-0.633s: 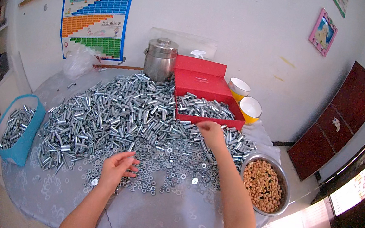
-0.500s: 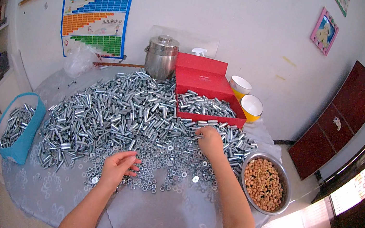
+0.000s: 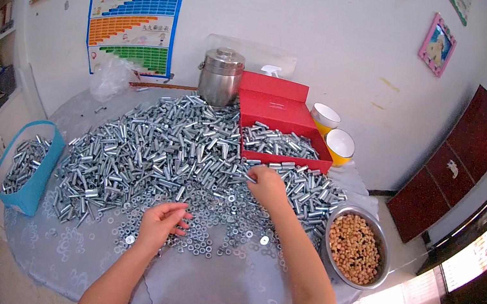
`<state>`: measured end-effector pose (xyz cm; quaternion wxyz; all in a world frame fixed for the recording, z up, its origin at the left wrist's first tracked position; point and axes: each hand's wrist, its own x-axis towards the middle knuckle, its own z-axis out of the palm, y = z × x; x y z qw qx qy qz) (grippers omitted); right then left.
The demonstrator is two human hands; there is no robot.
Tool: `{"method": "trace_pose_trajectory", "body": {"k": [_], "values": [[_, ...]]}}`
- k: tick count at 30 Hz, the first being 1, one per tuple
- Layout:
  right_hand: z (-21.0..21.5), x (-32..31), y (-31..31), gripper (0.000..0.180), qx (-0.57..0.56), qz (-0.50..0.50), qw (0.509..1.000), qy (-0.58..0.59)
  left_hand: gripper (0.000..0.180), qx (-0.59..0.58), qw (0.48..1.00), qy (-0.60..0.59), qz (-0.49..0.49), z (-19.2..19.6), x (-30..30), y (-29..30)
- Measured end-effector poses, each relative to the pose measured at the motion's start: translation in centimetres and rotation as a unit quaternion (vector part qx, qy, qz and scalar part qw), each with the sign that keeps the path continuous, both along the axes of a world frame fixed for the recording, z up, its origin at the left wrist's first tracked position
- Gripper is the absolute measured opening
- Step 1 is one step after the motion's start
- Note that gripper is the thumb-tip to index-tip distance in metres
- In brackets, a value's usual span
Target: The person repeatedly picks up metal bolts and washers from a large pile on a table. They thread the washers onto the bolts by hand and place the assembled units into a red box. The process is continuous and repetitive throughout the clip.
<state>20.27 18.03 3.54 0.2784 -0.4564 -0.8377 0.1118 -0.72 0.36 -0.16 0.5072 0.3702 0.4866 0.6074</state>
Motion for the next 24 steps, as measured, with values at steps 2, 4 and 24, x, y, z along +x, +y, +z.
{"method": "trace_pose_trajectory", "body": {"k": [2,4,24], "values": [[-0.6,-1.0,0.7,0.017,0.070,0.038,0.997,-0.024,0.024,0.005,1.000,-0.006,-0.004,-0.3,-0.1,0.1],[-1.0,-2.0,1.2,0.018,0.116,0.039,0.992,-0.042,0.024,0.001,1.000,-0.002,-0.006,-0.1,0.1,0.1],[0.3,-3.6,-11.5,0.012,0.041,0.208,0.977,0.033,0.024,0.094,0.985,0.141,0.011,0.2,1.4,-0.6]]}}
